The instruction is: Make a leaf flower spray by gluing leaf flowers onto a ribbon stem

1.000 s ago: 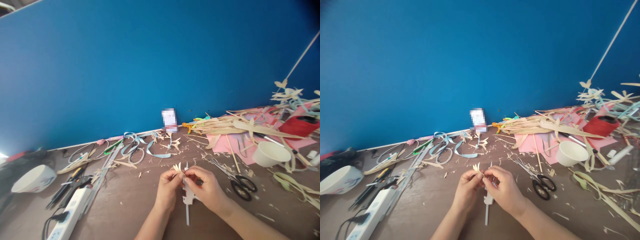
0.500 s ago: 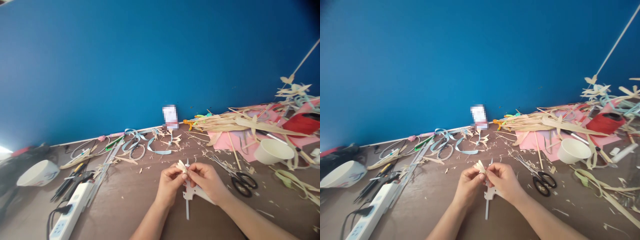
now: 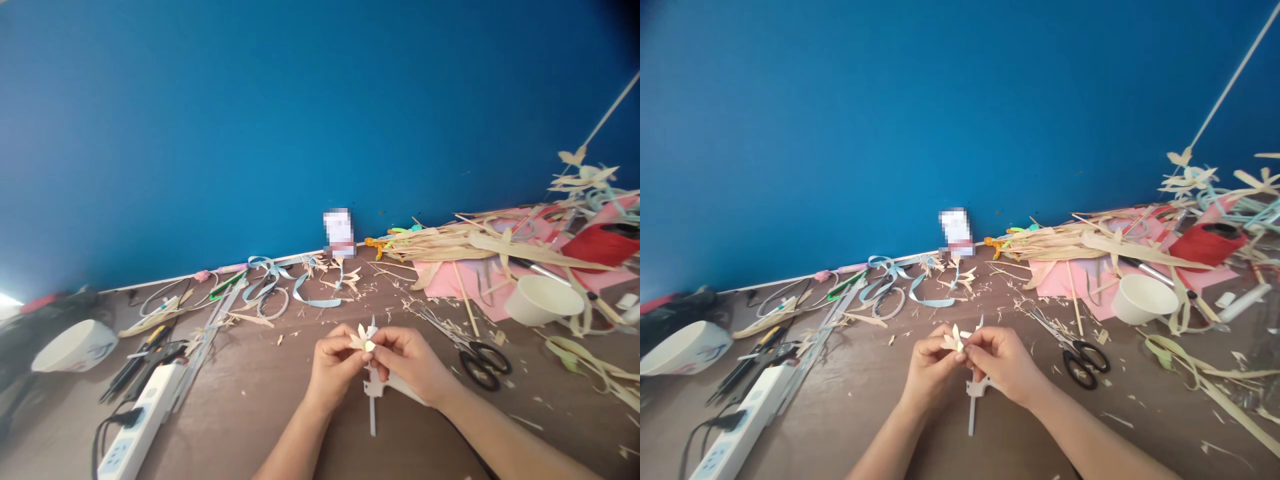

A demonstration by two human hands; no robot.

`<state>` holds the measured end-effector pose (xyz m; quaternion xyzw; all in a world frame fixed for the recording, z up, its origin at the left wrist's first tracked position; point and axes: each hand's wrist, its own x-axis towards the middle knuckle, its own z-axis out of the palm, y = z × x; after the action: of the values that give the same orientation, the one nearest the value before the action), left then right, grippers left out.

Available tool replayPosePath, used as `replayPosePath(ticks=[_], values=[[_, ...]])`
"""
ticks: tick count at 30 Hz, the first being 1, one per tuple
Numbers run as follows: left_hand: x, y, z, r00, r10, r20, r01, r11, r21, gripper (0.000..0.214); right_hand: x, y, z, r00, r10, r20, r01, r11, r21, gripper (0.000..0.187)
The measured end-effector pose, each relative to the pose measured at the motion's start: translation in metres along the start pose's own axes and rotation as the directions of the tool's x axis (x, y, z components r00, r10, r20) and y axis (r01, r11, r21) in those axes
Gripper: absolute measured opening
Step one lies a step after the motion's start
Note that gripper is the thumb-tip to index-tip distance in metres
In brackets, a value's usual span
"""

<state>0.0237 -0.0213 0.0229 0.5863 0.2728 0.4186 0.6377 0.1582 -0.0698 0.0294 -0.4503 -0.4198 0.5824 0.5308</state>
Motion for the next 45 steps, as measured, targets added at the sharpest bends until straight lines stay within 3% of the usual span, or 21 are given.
replayPosePath(ticks=[10, 23, 37, 41, 45], values=[[-0.003, 0.003, -0.005, 0.990, 0.139, 0.010, -0.137, 0.956, 0.258, 0.005, 0.001, 0.002, -0.002, 0.999, -0.045, 0.014, 0.046, 0.998, -0.044, 0.024], [-0.001, 0.009, -0.003, 0.994, 0.097, 0.045, -0.105, 0.971, 0.216, 0.007, 0.001, 0.003, -0.004, 0.997, 0.002, 0.083, -0.006, 0.999, 0.040, 0.026], [-0.001, -0.002, -0.008, 0.985, 0.169, 0.029, -0.172, 0.971, 0.167, 0.005, 0.000, 0.005, -0.004, 0.998, -0.031, 0.055, 0.036, 0.996, -0.081, 0.024], [-0.003, -0.006, -0.007, 0.980, 0.197, -0.014, -0.188, 0.951, 0.248, 0.006, -0.003, 0.004, -0.004, 0.987, -0.157, -0.029, 0.146, 0.958, -0.245, 0.010], [-0.003, -0.007, -0.005, 0.983, 0.181, -0.005, -0.172, 0.944, 0.282, 0.008, -0.007, 0.001, -0.005, 0.931, -0.363, -0.043, 0.319, 0.863, -0.391, 0.008]])
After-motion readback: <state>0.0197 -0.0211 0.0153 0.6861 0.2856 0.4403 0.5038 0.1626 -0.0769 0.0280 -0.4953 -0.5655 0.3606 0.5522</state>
